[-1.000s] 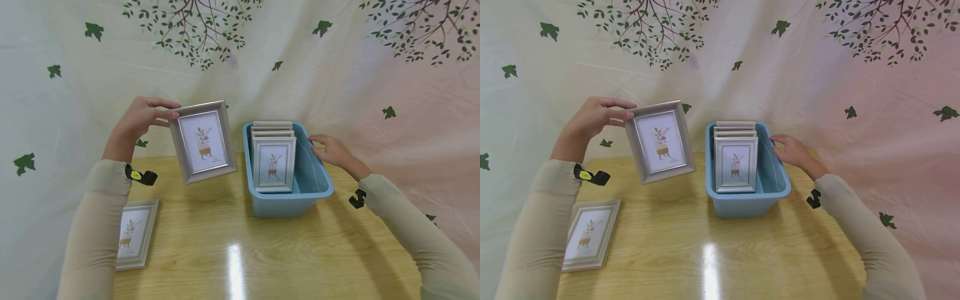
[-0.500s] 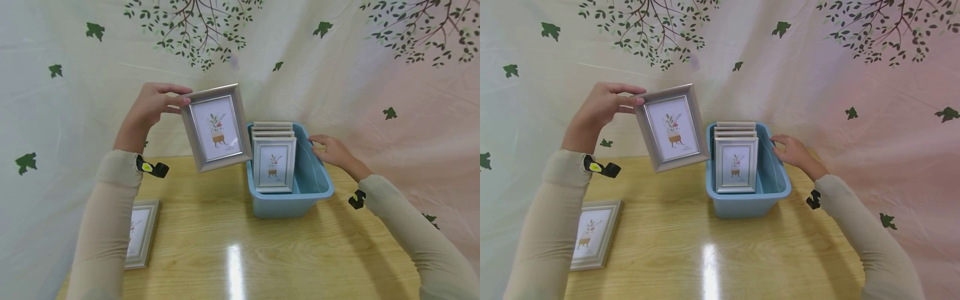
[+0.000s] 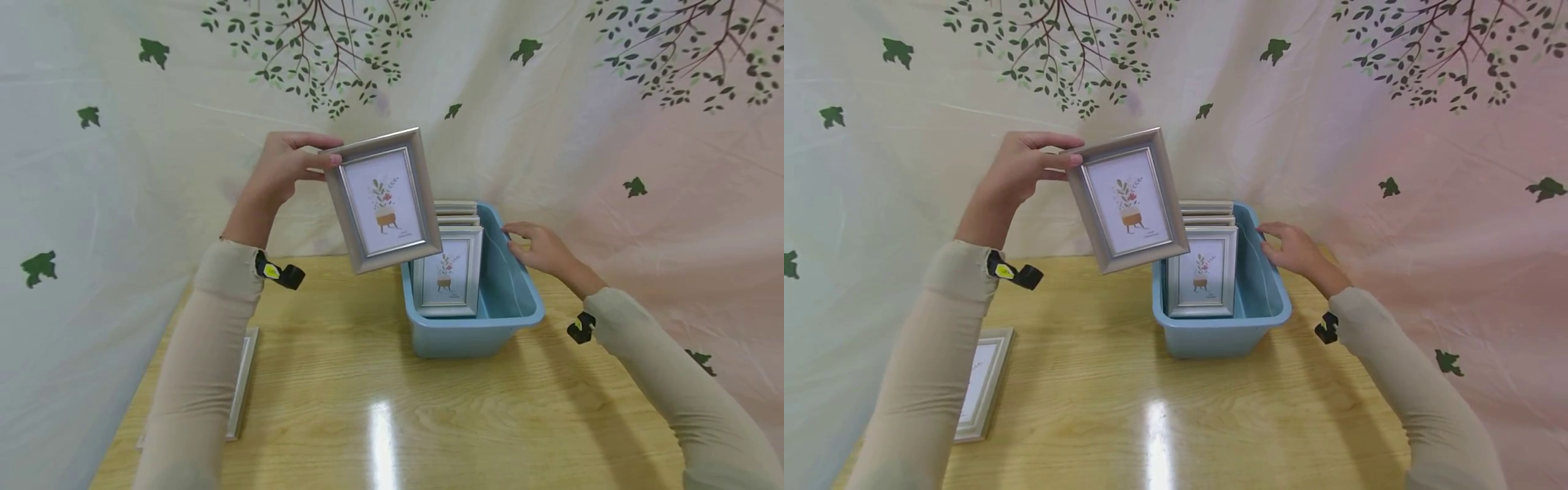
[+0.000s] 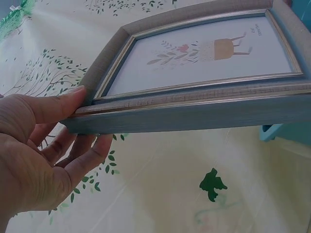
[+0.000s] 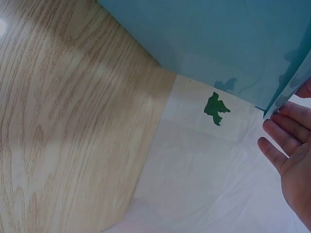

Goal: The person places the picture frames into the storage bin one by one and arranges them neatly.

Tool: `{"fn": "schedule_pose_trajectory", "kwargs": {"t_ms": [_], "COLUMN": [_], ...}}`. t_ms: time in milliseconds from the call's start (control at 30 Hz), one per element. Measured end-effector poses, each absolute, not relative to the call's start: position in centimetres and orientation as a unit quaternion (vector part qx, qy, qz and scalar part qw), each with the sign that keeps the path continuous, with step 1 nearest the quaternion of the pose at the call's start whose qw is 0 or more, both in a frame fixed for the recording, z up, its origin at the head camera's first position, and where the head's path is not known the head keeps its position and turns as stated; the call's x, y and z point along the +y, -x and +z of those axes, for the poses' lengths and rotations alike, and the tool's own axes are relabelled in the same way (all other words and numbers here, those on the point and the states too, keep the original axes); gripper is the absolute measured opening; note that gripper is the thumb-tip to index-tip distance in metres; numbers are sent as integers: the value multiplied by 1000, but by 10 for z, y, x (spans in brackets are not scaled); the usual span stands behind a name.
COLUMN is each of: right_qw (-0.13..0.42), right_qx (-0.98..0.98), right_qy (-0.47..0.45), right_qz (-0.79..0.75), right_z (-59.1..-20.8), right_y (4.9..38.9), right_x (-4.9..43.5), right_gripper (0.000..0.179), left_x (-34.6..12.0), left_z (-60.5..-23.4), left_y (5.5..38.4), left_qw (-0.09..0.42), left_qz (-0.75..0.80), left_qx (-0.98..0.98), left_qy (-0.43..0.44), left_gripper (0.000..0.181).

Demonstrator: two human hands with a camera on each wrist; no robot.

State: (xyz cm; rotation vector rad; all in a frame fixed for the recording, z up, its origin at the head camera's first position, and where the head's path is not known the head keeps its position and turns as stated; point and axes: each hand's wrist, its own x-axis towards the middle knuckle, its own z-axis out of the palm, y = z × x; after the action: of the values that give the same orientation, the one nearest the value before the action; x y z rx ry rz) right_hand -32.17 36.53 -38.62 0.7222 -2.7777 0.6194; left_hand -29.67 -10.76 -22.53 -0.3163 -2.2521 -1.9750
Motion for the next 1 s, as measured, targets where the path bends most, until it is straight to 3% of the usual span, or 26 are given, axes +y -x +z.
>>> {"fn": "schedule_pose_trajectory", "kwargs": {"t_ms": [567, 1000], "right_qw": [94, 95], "right_qx": [-943, -946], "right_qy": [-241, -235], "right_qz": [209, 204], "right_z": [-383, -383], "right_y": [319, 320], "right_x": [365, 364], "right_gripper": [45, 46], "left_x": [-51, -10], "left_z": [-236, -252], "left_y": [304, 310], "left_qw": [80, 46], "left_qz": [-681, -669], "left_qx": [-711, -721], "left_qy": [156, 176], "left_gripper": [24, 26]}}
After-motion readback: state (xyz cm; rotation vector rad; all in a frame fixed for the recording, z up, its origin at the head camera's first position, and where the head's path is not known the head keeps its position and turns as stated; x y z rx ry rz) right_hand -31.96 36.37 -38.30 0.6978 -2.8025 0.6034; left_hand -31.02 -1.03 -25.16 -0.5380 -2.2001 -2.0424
